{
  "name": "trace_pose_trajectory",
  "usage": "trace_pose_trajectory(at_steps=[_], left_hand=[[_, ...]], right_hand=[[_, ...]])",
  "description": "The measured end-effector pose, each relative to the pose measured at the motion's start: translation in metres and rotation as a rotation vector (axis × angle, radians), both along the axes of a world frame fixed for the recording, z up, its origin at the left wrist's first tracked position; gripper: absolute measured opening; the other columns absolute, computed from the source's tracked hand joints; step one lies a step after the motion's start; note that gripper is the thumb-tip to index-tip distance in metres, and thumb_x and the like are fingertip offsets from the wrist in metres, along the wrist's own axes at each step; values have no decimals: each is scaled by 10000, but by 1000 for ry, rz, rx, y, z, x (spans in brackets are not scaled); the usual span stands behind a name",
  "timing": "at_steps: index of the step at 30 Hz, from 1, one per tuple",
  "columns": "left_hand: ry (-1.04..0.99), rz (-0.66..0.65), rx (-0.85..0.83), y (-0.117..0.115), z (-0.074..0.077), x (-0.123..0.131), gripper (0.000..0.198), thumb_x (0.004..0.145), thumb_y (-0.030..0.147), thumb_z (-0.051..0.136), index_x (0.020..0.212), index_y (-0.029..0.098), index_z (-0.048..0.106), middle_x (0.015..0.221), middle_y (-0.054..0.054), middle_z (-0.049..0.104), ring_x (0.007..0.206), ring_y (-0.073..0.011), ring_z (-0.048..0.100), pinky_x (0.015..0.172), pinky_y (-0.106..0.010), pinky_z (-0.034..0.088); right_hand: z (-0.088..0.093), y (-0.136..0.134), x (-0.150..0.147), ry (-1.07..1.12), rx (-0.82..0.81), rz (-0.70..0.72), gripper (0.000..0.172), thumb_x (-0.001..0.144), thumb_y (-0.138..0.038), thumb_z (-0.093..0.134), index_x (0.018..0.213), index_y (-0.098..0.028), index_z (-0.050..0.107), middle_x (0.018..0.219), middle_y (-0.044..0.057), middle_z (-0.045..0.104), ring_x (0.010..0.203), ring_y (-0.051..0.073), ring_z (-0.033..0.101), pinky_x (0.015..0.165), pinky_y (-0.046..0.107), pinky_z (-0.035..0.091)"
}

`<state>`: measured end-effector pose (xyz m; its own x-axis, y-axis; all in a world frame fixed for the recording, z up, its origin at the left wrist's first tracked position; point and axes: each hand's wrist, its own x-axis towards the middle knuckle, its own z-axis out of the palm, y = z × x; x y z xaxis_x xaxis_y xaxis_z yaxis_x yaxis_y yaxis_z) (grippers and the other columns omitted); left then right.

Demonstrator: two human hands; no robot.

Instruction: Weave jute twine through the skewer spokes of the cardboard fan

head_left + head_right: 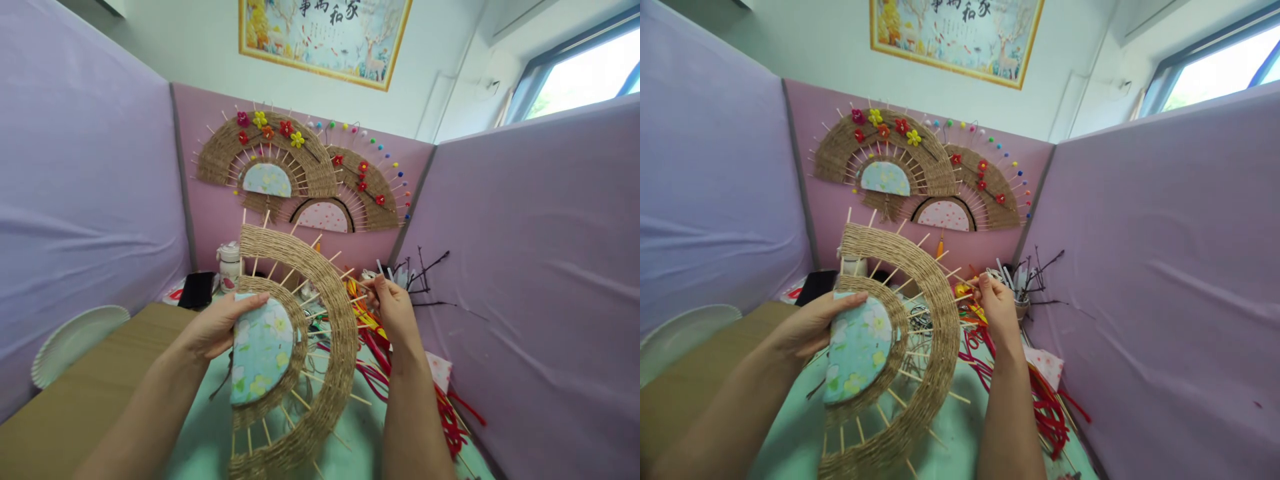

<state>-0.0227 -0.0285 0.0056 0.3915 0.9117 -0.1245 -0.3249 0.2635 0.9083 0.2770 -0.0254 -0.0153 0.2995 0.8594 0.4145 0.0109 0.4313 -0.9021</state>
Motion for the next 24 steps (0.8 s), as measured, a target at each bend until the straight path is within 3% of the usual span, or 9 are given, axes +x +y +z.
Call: trace_pose_trajectory(at_steps=[5, 9, 14, 24], left_hand=[[-7, 146, 40, -4, 12, -11, 92, 692, 165, 792, 744, 112, 738, 721, -113, 749, 598, -213, 700, 586, -302, 599], [-37, 270, 42, -7, 20, -14, 9, 744, 109, 730, 737, 102, 729, 704, -105, 746, 589, -208, 703, 573, -291, 605], [-84, 360, -27, -5, 24, -16, 114, 808, 58, 645, 731, 85, 725, 691, -112, 739, 551, -203, 699, 553, -299, 613], [-120, 377, -131, -8, 30, -13, 194, 848, 67, 595, 708, 130, 713, 662, -98, 730, 520, -200, 695, 515, -289, 612]], right_hand=[[2, -5, 3, -68, 94, -174, 454, 749, -637, 690, 724, -185, 701, 546, -21, 482, 464, 100, 352, 408, 246, 239], [6, -12, -5, -79, 122, -128, 375, 763, -571, 714, 737, -197, 705, 559, -7, 516, 501, 124, 420, 429, 246, 295], [5, -10, -15, -60, 137, -42, 412, 771, -608, 694, 717, -200, 723, 593, -3, 530, 542, 121, 440, 490, 251, 353], [5, -3, -22, 111, 110, 59, 531, 735, -709, 659, 678, -184, 715, 567, -8, 501, 530, 105, 400, 488, 250, 303]])
